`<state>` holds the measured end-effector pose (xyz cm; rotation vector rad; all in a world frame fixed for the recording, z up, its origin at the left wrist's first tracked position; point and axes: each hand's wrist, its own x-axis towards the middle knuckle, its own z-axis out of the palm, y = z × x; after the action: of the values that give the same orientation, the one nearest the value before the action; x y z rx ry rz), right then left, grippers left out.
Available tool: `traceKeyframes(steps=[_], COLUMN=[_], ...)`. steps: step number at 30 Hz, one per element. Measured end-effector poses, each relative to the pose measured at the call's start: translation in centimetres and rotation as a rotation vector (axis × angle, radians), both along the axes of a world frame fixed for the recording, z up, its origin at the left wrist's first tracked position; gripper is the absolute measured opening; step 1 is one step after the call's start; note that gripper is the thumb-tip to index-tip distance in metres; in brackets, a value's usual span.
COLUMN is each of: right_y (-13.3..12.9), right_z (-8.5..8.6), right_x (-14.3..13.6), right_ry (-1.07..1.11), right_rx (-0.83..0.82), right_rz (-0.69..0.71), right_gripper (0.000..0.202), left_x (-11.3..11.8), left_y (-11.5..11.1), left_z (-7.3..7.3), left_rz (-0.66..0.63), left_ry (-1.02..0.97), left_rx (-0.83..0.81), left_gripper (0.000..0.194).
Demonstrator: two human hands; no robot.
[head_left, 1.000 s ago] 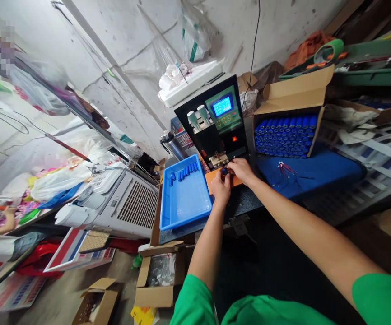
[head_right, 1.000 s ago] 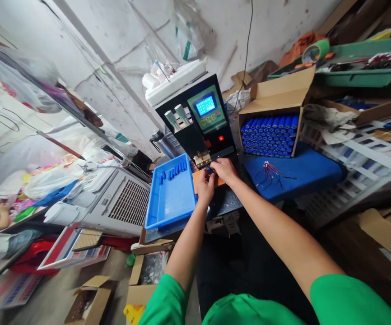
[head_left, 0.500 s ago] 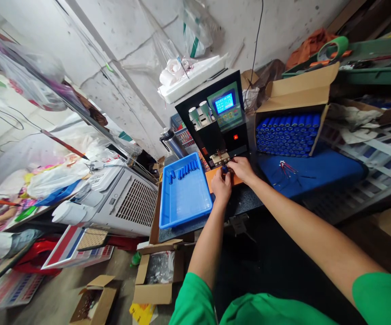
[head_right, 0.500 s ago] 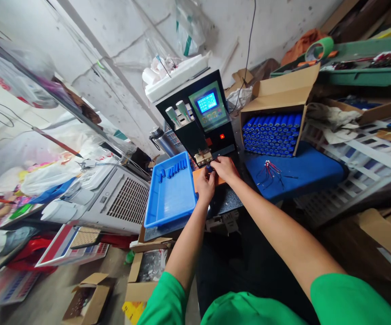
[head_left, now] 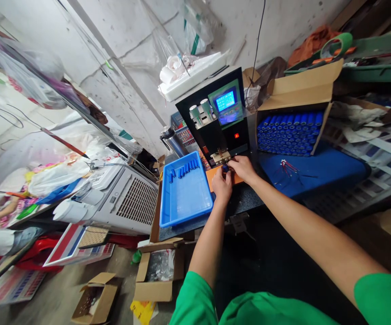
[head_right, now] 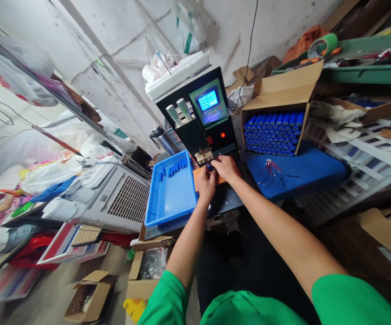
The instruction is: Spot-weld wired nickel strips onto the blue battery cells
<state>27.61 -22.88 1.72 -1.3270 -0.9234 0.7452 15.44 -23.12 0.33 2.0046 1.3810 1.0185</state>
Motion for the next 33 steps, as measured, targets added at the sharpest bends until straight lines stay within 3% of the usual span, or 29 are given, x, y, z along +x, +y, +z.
traceKeyframes(steps=[21,27,33], right_y=[0.3,-1.1,-2.7], right_z=[-0.6,0.0,0.0], right_x=[0.2,0.8,1.4], right_ry=[0.059,0.177,0.046], right_rx=[-0.013,-0.001,-0.017], right_rz=[0.037,0.177,0.222], right_gripper=[0.022,0.032,0.039], left_x=[0.1,0.2,0.2], left_y=[0.0,-0.1,-0.3], left_z=[-0.1,0.0,0.1], left_rz=[0.020,0.032,0.036], left_ry=[0.064,0.118,0.128], left_rx=[0.006,0.004,0.007], left_gripper=[0.020,0.022,0.024])
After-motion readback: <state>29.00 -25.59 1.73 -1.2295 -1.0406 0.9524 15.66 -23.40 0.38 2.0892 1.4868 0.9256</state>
